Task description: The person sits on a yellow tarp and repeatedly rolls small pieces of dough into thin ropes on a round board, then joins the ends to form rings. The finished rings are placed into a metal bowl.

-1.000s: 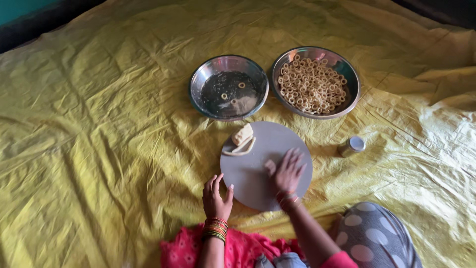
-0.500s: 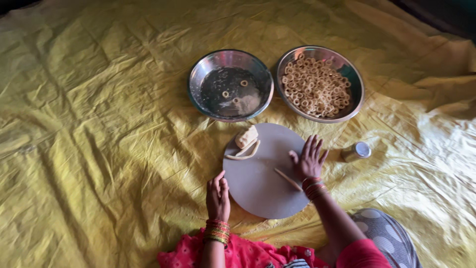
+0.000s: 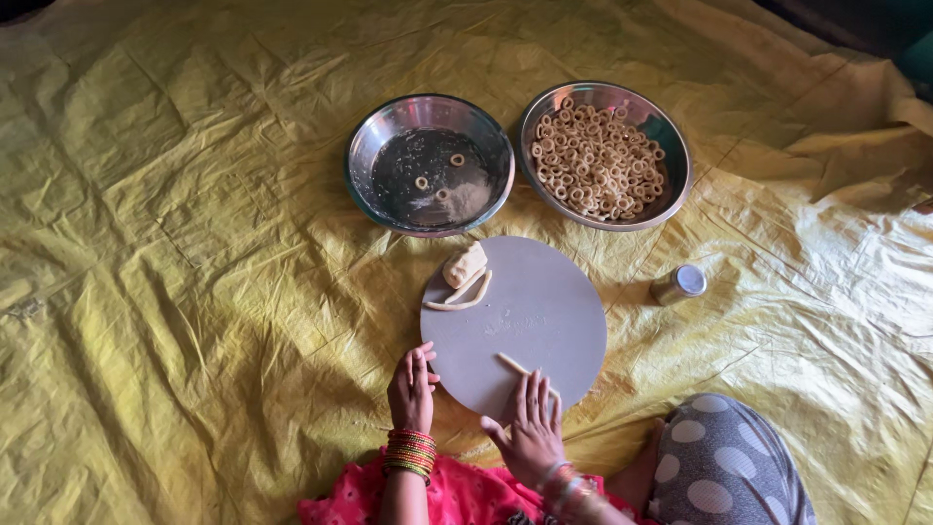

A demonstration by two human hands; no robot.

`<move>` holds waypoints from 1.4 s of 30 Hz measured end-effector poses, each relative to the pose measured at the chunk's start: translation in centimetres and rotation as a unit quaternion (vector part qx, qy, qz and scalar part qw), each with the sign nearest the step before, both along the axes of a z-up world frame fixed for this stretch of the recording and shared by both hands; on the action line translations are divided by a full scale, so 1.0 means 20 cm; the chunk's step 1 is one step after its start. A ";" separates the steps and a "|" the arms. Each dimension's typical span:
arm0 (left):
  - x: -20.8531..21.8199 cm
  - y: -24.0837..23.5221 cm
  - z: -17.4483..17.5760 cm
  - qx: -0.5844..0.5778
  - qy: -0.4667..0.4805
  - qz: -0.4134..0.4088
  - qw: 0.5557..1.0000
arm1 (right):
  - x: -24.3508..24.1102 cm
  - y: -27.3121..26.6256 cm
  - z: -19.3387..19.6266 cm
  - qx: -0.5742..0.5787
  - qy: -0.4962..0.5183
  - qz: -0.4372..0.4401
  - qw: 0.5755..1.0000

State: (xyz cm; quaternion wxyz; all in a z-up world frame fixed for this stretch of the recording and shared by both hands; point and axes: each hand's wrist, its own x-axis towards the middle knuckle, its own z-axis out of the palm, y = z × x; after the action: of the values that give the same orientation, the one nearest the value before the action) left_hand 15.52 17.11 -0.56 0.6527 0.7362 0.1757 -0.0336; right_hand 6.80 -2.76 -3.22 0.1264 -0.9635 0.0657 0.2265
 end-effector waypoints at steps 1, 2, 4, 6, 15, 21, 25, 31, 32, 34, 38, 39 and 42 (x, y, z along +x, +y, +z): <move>0.01 0.00 -0.01 -0.008 0.007 0.001 1.000 | 0.05 -0.02 0.04 -0.003 0.007 -0.006 1.000; 0.01 0.00 -0.02 -0.016 0.014 0.001 1.000 | 0.16 -0.07 0.07 -0.006 0.014 -0.012 1.000; 0.00 0.00 -0.03 -0.033 0.007 0.005 0.999 | 0.29 -0.24 0.14 -0.002 -0.013 -0.030 0.999; 0.02 -0.01 -0.03 -0.044 0.009 0.005 0.999 | 0.49 -0.39 0.20 0.049 -0.136 -0.096 0.985; 0.02 0.00 -0.05 -0.058 0.013 0.002 0.998 | 0.53 -0.10 0.05 -0.129 -0.176 -0.040 0.975; 0.03 -0.01 -0.07 -0.073 0.008 -0.013 0.997 | 0.19 0.14 0.09 -0.034 -0.209 0.083 0.974; 0.03 -0.01 -0.07 -0.065 0.028 -0.027 0.997 | 0.65 -0.12 0.16 -0.198 0.041 0.030 0.979; 0.04 0.00 -0.06 -0.075 0.032 -0.023 0.996 | 0.97 -0.50 0.08 -0.058 -0.272 -0.064 0.958; 0.04 0.00 -0.06 -0.074 0.031 -0.024 0.996 | 0.95 -0.49 0.04 -0.069 -0.270 -0.062 0.959; 0.04 -0.01 -0.08 -0.076 0.028 -0.037 0.996 | 0.84 -0.43 -0.05 -0.107 -0.256 -0.054 0.959; 0.04 0.00 -0.08 -0.060 0.044 -0.038 0.996 | 0.35 -0.15 -0.12 -0.049 -0.274 -0.058 0.959; 0.03 0.00 -0.09 -0.062 0.040 -0.039 0.997 | 0.22 -0.09 -0.10 -0.045 -0.286 -0.042 0.956; 0.03 0.01 -0.09 -0.067 0.033 -0.042 0.996 | 0.04 -0.01 0.05 -0.082 -0.121 0.013 0.989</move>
State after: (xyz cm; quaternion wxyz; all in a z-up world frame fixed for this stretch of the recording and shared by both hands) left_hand 16.02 17.21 -2.28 0.6927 0.6958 0.1630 -0.0971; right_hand 7.69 -2.93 -2.30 0.0513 -0.9918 0.0557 0.1033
